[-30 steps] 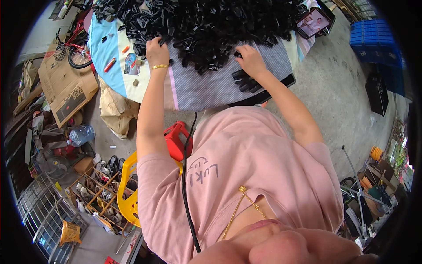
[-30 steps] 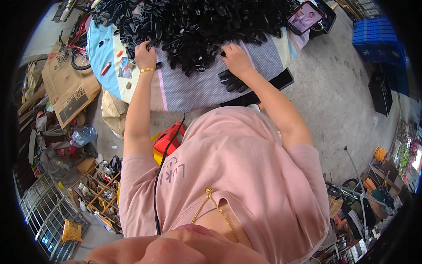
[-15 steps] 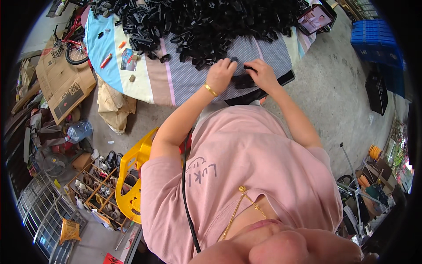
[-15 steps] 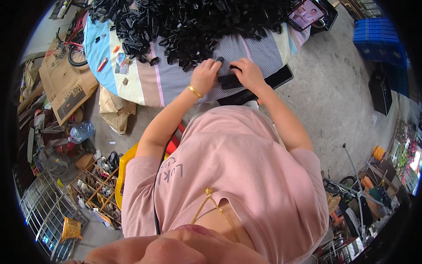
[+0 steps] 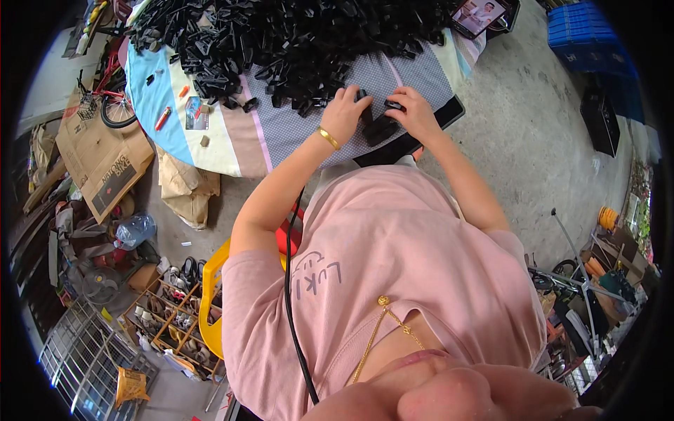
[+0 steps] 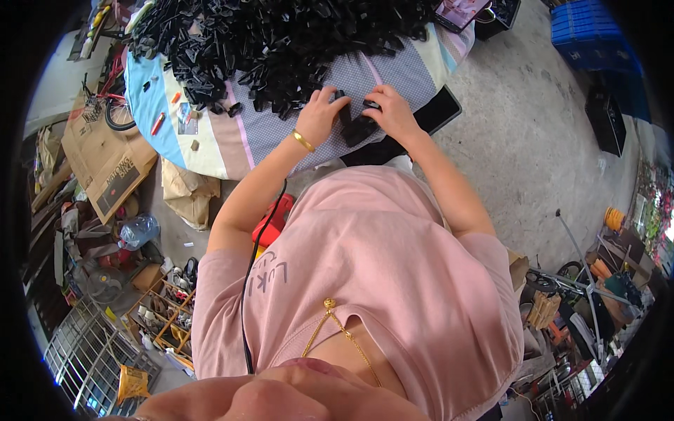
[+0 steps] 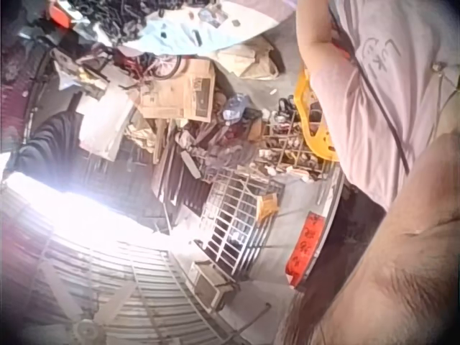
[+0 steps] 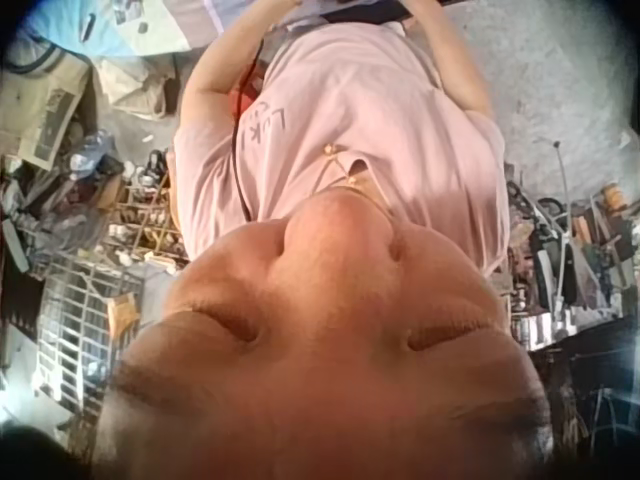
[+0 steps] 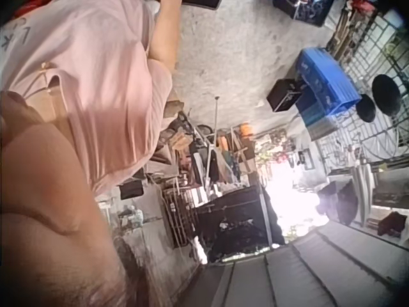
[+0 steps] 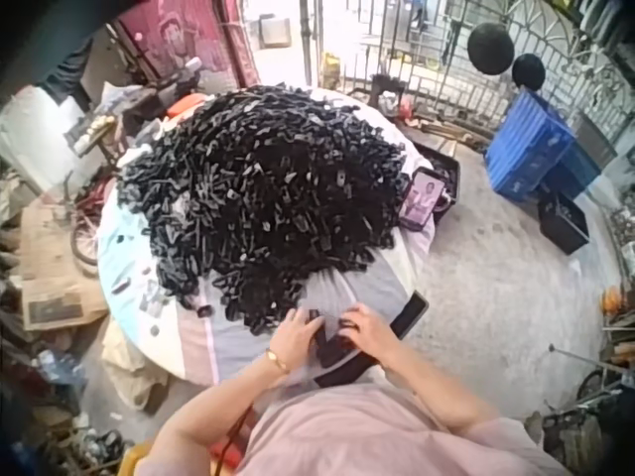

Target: Arrange small black plastic components onto a patterned work surface at a production station.

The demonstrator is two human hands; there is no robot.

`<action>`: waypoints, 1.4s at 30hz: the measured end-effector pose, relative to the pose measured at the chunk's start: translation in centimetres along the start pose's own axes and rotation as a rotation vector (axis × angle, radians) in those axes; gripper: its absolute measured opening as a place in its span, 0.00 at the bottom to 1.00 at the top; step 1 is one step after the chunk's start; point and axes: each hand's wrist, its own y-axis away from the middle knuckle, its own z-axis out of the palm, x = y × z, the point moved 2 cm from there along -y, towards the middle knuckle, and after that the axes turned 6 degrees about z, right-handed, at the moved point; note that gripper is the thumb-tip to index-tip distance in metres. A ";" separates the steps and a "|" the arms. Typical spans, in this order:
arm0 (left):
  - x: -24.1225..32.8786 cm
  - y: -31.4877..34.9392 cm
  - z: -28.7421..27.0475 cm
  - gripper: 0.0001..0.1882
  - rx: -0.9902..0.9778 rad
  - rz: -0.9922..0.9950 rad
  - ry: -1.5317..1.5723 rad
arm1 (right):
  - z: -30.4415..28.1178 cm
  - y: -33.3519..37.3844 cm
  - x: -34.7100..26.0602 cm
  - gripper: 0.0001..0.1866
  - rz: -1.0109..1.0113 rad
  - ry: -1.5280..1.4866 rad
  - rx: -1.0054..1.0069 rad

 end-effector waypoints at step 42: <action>-0.9 0.5 0.6 0.12 0.092 0.022 0.215 | 0.1 -1.7 0.1 0.13 -0.270 -0.024 -0.248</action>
